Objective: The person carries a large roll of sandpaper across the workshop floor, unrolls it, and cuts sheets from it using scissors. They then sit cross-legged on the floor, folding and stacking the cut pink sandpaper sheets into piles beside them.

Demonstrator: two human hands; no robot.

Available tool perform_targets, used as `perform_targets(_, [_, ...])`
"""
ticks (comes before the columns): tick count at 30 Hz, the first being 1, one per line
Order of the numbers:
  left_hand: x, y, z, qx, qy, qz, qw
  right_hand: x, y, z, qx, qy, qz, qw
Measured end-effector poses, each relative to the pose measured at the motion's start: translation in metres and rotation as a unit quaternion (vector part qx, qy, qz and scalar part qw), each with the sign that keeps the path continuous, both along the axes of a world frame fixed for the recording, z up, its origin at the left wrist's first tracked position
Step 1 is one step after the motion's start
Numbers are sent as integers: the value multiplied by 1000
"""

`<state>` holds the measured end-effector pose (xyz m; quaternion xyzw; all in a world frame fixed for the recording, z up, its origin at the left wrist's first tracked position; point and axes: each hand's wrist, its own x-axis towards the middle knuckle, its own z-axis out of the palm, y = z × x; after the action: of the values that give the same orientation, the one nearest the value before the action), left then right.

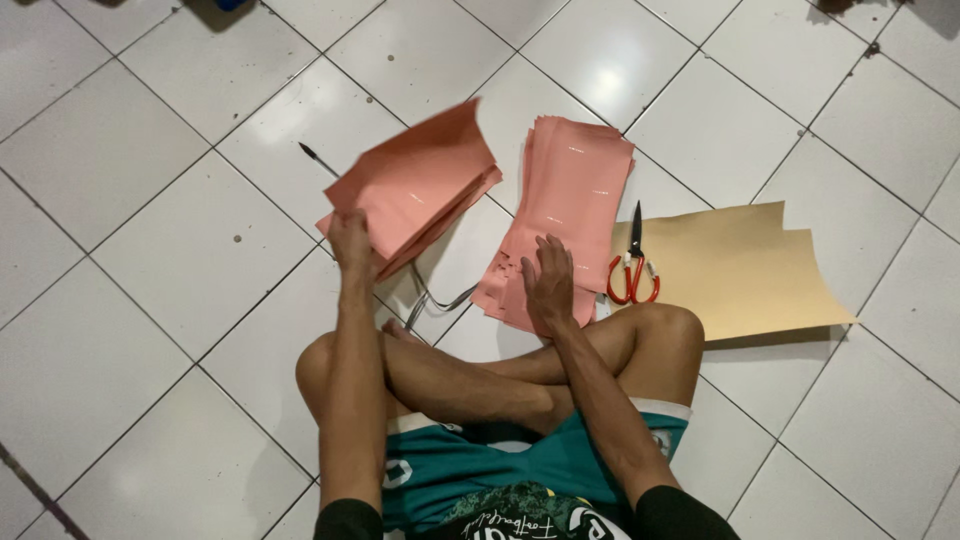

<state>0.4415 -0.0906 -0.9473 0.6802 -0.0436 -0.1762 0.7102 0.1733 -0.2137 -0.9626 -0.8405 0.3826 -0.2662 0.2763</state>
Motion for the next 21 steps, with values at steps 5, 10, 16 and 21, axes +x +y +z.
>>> perform_targets(5, [13,17,-17,307,-263,161,901,-11,-14,-9,-48,84,-35,995])
perform_targets(10, [-45,-5,-31,182,-251,-90,946,-6,2,-12,-37,187,-6,982])
perform_targets(16, [-107,-21,-45,284,-56,-355,889,13,23,-13,232,91,80,965])
perform_targets(21, [-101,-19,-36,218,0,-289,932,10,21,-12,-49,0,156,987])
